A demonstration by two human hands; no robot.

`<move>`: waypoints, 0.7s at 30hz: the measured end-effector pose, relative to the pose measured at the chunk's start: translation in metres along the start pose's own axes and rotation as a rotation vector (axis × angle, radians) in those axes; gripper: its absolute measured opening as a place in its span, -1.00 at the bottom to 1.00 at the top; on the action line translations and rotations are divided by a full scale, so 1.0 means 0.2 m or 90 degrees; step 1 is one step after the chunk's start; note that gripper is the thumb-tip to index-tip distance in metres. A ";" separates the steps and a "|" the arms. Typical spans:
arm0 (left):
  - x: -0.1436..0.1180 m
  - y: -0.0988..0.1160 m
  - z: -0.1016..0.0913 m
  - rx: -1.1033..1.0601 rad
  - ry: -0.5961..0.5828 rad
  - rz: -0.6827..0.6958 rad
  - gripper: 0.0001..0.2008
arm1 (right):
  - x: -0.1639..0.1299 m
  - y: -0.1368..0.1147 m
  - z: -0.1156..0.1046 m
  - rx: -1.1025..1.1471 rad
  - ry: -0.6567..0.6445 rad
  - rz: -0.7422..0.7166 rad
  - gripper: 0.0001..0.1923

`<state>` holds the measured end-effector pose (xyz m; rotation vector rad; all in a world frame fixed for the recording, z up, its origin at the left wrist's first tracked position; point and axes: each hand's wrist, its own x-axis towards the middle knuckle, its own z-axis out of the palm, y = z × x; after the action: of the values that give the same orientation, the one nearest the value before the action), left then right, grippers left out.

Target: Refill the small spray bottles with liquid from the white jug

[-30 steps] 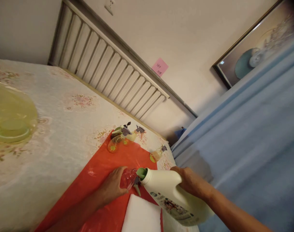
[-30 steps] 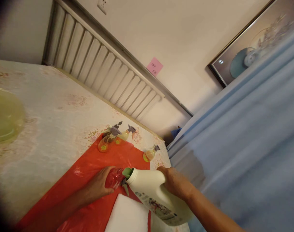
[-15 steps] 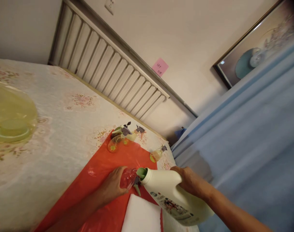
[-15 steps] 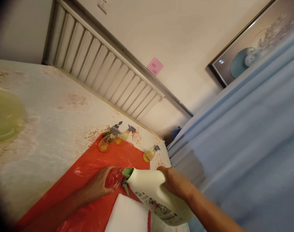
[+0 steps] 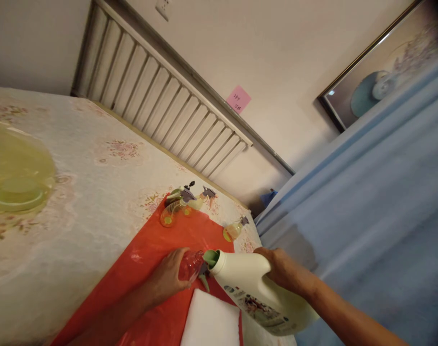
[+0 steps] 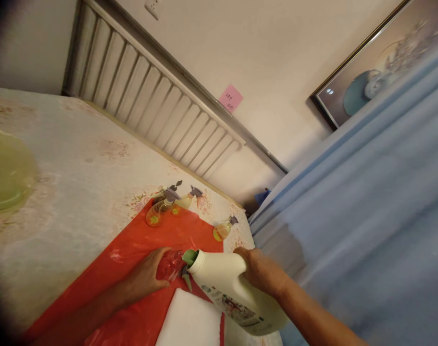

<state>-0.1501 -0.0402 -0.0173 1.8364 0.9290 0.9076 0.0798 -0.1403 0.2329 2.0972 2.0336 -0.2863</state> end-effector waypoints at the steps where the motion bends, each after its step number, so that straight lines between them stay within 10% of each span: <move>1: 0.00 0.00 0.00 0.001 0.003 0.003 -0.32 | 0.00 0.00 0.00 0.005 0.000 -0.004 -0.68; 21: 0.01 -0.04 0.03 0.007 0.002 -0.001 -0.28 | -0.01 0.00 0.00 0.003 0.008 -0.009 -0.69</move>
<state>-0.1459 -0.0372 -0.0268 1.8442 0.9387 0.9066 0.0807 -0.1416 0.2327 2.0933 2.0570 -0.2817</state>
